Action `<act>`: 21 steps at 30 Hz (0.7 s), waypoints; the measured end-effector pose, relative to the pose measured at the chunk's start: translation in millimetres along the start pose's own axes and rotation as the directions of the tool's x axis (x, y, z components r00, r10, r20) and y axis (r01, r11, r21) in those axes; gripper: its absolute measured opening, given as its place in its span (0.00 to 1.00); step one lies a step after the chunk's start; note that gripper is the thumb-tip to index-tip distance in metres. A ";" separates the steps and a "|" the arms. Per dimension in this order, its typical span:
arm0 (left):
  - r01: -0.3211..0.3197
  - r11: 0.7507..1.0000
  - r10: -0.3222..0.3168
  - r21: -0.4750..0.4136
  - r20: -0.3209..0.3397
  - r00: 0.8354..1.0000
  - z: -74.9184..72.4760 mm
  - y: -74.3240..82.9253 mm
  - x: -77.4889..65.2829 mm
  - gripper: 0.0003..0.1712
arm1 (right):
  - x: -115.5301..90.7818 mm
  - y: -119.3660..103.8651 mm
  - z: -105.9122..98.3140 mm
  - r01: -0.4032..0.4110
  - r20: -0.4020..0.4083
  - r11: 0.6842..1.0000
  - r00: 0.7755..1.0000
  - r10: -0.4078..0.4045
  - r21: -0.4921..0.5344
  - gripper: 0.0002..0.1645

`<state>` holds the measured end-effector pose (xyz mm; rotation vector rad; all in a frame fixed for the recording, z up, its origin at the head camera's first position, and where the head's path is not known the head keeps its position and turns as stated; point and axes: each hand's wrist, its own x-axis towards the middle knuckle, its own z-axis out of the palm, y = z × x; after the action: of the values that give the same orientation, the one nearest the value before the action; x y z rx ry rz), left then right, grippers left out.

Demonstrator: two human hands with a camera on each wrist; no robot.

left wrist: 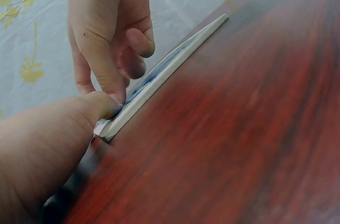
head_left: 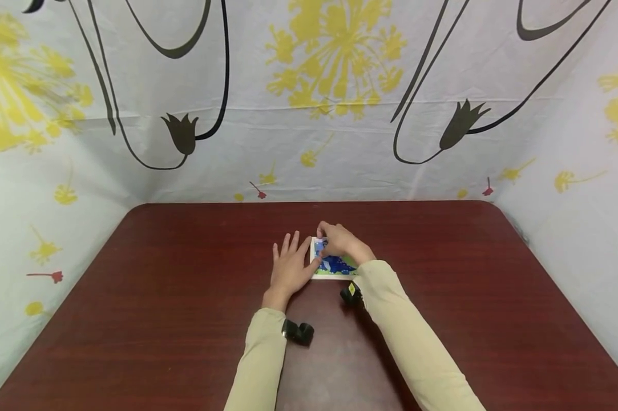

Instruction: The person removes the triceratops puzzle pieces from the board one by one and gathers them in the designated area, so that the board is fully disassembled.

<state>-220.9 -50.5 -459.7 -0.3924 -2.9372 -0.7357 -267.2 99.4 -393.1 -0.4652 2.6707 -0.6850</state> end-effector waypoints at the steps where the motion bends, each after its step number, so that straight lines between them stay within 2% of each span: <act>1: -0.009 1.000 0.009 -0.005 -0.010 1.000 -0.1 0.3 -0.8 0.37 | -0.9 -0.2 1.2 0.004 -0.020 1.000 1.000 -0.004 -0.014 0.19; 4: -0.020 1.000 0.019 -0.017 -0.026 0.999 -0.5 0.9 -2.1 0.37 | -3.5 -1.3 5.0 0.001 -0.081 0.999 0.997 -0.005 -0.048 0.19; 8: -0.003 1.000 0.003 0.002 -0.007 1.000 0.3 1.5 -1.6 0.36 | -6.0 -4.4 8.2 0.007 -0.126 0.992 0.992 -0.022 -0.125 0.17; 13: 0.006 1.000 -0.006 0.028 0.009 1.000 3.2 1.5 0.3 0.36 | -8.0 -6.0 6.9 0.034 -0.135 0.973 0.989 -0.066 -0.230 0.17; 21: 0.017 0.999 -0.018 0.029 0.012 1.000 0.9 1.8 0.1 0.36 | -11.2 0.7 6.0 0.096 -0.147 0.943 0.978 -0.149 -0.319 0.15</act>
<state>-220.5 -48.5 -459.7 -0.3708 -2.9630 -0.6946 -255.1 102.0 -395.7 -0.6895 2.9458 -0.3474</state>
